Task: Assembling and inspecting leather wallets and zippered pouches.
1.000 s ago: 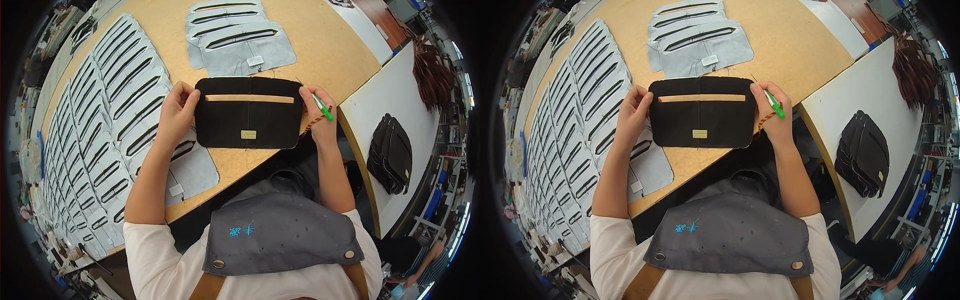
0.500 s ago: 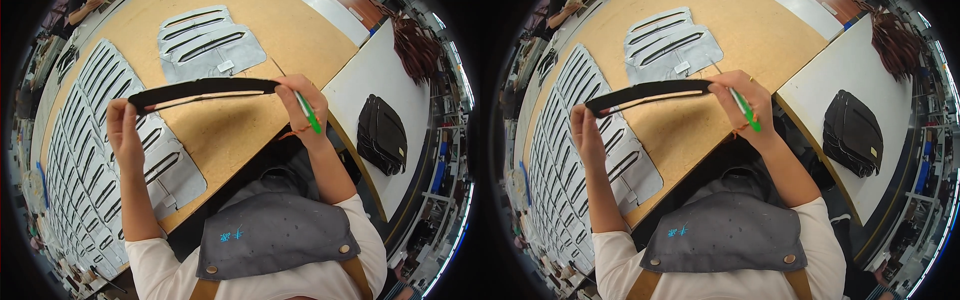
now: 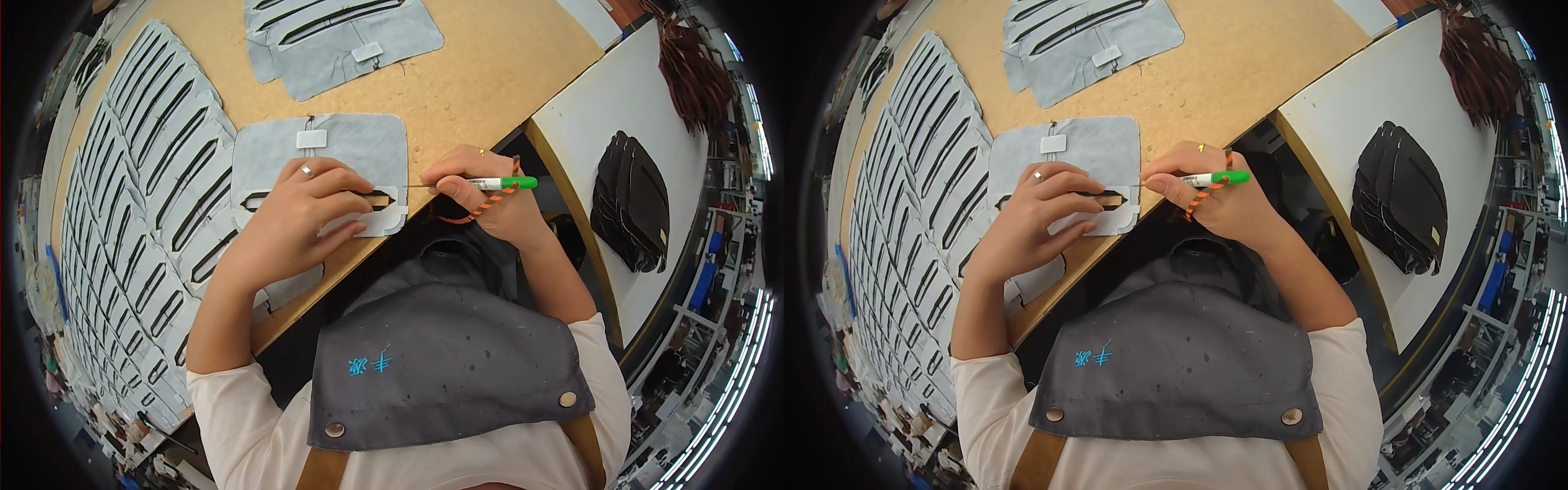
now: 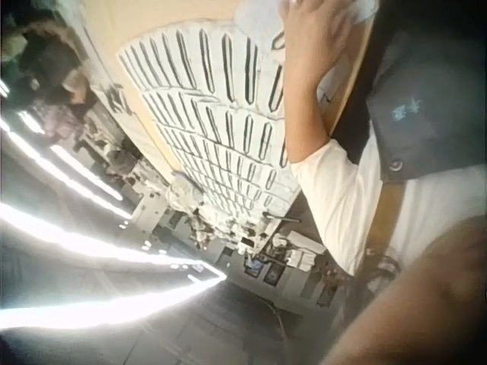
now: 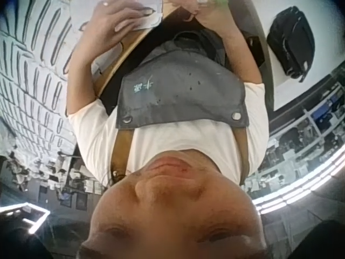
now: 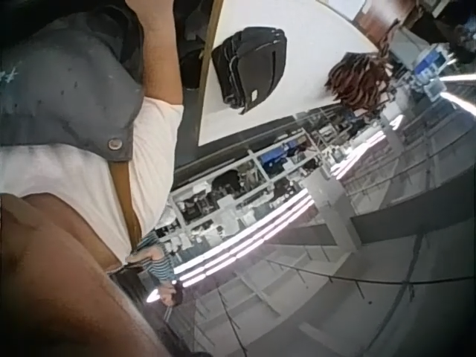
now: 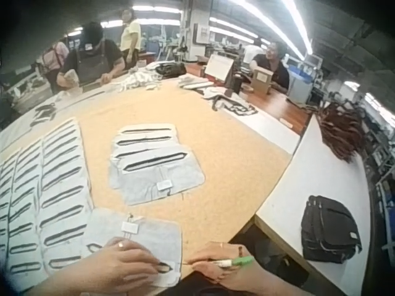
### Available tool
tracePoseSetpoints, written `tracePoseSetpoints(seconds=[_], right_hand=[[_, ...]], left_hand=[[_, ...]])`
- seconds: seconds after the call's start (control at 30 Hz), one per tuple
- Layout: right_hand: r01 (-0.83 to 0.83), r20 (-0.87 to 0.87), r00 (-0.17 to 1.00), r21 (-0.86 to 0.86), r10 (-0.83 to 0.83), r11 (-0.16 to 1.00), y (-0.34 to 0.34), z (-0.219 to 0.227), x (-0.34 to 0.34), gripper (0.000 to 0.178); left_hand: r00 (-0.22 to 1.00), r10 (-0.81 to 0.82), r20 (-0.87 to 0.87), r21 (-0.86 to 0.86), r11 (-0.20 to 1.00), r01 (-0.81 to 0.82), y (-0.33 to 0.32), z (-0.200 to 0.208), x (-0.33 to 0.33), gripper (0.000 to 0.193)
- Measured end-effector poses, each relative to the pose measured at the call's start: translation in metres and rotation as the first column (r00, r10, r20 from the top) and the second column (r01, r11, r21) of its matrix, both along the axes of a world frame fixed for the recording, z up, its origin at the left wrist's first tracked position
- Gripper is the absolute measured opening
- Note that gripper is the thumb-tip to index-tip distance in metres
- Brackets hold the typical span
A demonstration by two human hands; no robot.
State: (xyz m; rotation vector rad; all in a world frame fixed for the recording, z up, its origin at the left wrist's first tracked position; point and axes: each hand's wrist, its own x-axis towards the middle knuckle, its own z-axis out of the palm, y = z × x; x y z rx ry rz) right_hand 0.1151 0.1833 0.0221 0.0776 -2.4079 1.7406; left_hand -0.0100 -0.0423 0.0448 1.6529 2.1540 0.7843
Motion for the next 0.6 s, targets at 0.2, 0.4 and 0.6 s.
tracePoseSetpoints(seconds=[0.2,0.4,0.6], right_hand=[[0.104,0.314,0.949,-0.222,-0.03,0.97,-0.017,-0.007,-0.01,0.024],[0.068,0.432,0.902,-0.173,0.014,0.983,-0.016,-0.003,-0.021,0.025],[0.017,0.428,0.902,-0.167,0.057,0.986,-0.016,-0.001,-0.032,0.028]], left_hand=[[0.997,-0.079,0.016,0.01,0.997,0.079,0.002,-0.015,0.004,0.028],[0.994,-0.099,0.045,0.029,0.995,0.098,0.002,-0.019,0.004,0.03],[0.993,-0.104,0.06,0.027,0.994,0.102,0.004,-0.023,0.004,0.02]])
